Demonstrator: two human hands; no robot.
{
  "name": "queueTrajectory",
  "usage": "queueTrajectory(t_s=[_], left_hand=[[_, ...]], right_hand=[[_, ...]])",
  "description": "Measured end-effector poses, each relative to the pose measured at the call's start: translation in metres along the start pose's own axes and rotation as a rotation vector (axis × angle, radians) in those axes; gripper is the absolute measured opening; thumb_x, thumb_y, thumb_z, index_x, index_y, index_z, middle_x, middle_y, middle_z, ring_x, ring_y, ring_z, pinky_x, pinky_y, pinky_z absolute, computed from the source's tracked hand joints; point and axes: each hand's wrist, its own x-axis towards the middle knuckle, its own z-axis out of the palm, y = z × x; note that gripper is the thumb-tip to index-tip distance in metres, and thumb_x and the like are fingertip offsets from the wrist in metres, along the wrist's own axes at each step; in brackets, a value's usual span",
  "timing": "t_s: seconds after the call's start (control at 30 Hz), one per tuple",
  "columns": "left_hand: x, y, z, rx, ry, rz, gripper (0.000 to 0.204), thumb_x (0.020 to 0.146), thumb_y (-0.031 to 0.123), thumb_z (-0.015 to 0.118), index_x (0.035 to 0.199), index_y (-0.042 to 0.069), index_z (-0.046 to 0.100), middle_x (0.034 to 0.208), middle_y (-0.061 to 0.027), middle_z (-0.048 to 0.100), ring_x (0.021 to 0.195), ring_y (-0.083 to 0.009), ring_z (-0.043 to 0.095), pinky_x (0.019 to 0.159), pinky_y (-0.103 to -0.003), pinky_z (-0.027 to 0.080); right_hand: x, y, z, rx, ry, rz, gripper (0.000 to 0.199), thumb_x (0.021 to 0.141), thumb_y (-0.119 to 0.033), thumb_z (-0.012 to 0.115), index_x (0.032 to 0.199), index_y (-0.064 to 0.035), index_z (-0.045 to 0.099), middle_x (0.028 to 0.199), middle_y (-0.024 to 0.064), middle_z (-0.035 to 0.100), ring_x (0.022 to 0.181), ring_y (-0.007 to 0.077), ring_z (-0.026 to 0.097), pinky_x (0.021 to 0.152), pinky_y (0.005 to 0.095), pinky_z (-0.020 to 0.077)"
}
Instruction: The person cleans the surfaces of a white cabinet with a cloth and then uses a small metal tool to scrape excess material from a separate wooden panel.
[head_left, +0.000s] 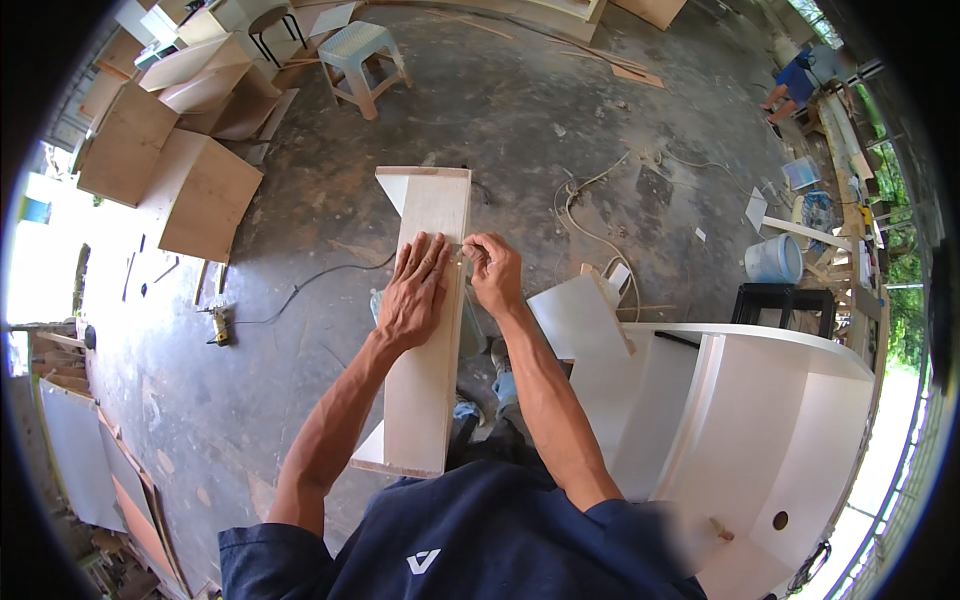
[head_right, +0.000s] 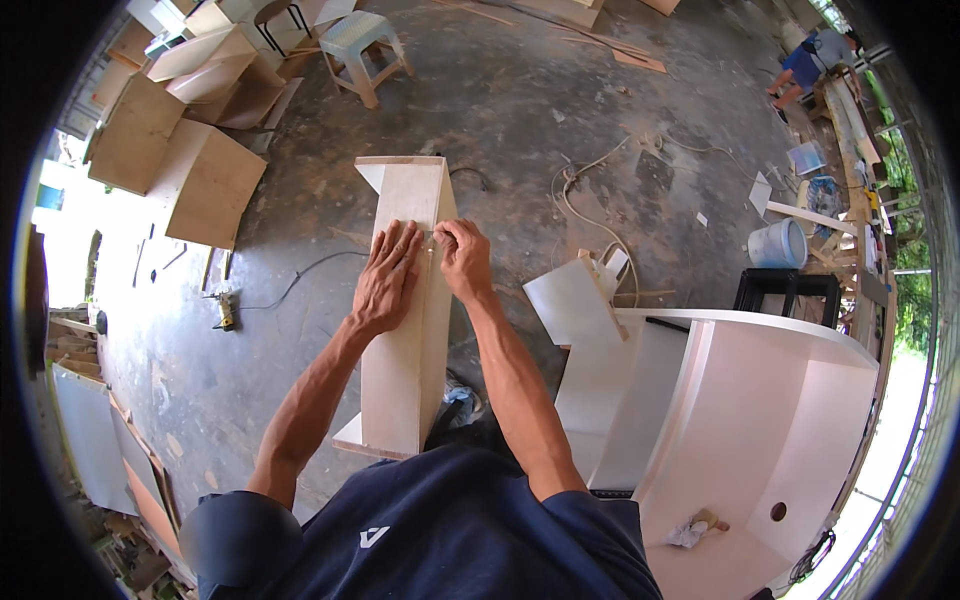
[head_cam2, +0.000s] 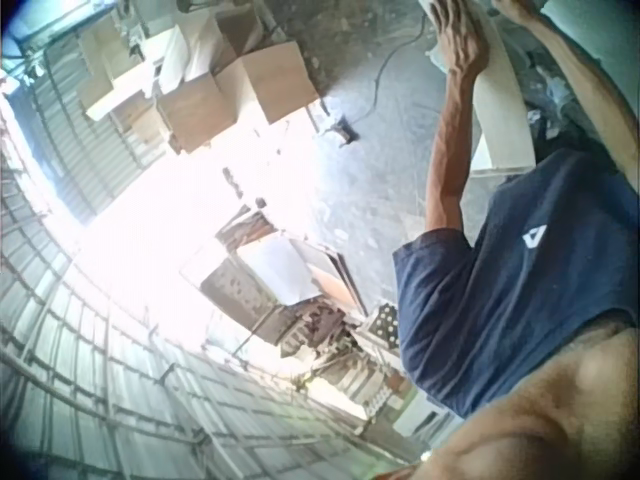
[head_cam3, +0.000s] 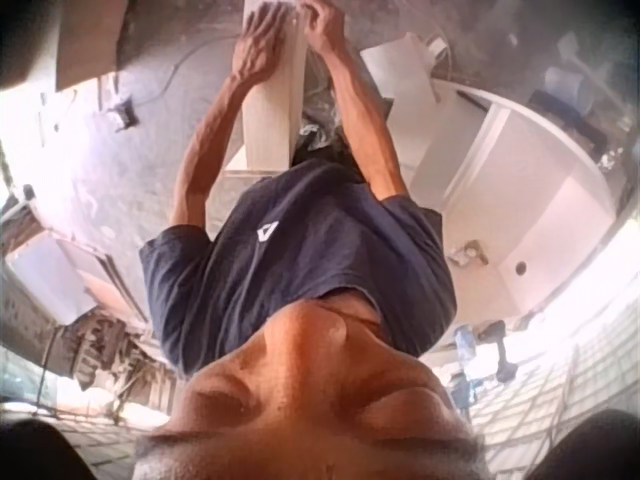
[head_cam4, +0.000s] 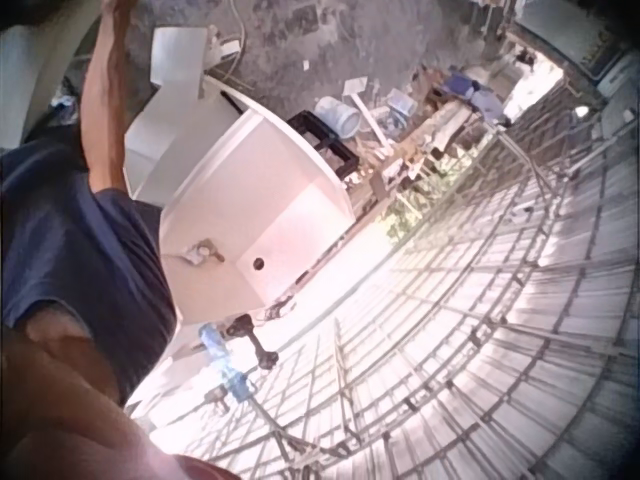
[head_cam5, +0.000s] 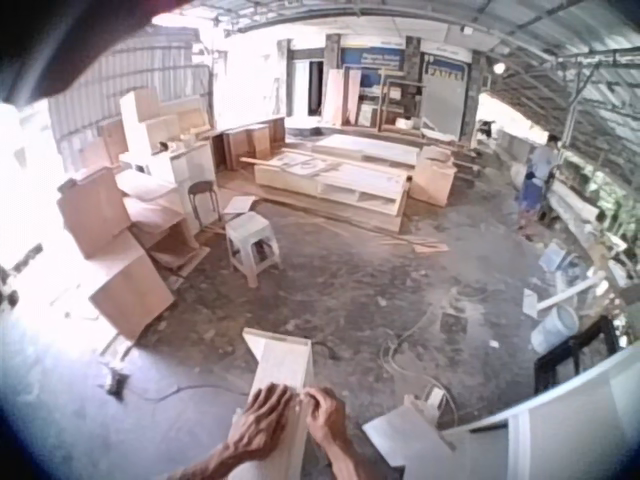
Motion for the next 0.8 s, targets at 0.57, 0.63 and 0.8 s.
queueTrajectory(t_s=[0.57, 0.63, 0.8], left_hand=[[0.022, -0.014, 0.003, 0.059, -0.005, 0.05, 0.053, 0.099, 0.02, 0.045, 0.149, 0.002, 0.04, 0.158, -0.0131, 0.036, 0.15, -0.0369, 0.021, 0.123, -0.051, 0.013], [0.028, -0.015, 0.006, 0.082, 0.016, 0.069, 0.053, 0.099, 0.02, 0.044, 0.148, 0.001, 0.041, 0.157, -0.0144, 0.036, 0.149, -0.0371, 0.022, 0.123, -0.051, 0.014], [-0.028, -0.003, 0.005, -0.015, -0.028, 0.049, 0.051, 0.101, 0.02, 0.042, 0.147, -0.001, 0.041, 0.156, -0.0168, 0.037, 0.148, -0.0368, 0.025, 0.123, -0.049, 0.015]], right_hand=[[0.022, 0.009, -0.004, 0.067, 0.004, 0.104, 0.006, 0.092, -0.005, 0.064, 0.091, 0.0005, 0.065, 0.083, 0.0131, 0.067, 0.073, 0.026, 0.065, 0.065, 0.0349, 0.0504], [0.023, 0.014, -0.003, 0.056, -0.009, 0.099, 0.009, 0.093, -0.008, 0.065, 0.092, 0.0004, 0.066, 0.081, 0.0115, 0.066, 0.07, 0.0216, 0.065, 0.064, 0.0333, 0.0499], [-0.03, -0.01, 0.002, -0.03, 0.005, 0.068, 0.002, 0.09, -0.001, 0.063, 0.091, -0.0013, 0.065, 0.083, 0.014, 0.066, 0.077, 0.0314, 0.065, 0.066, 0.0391, 0.0506]])
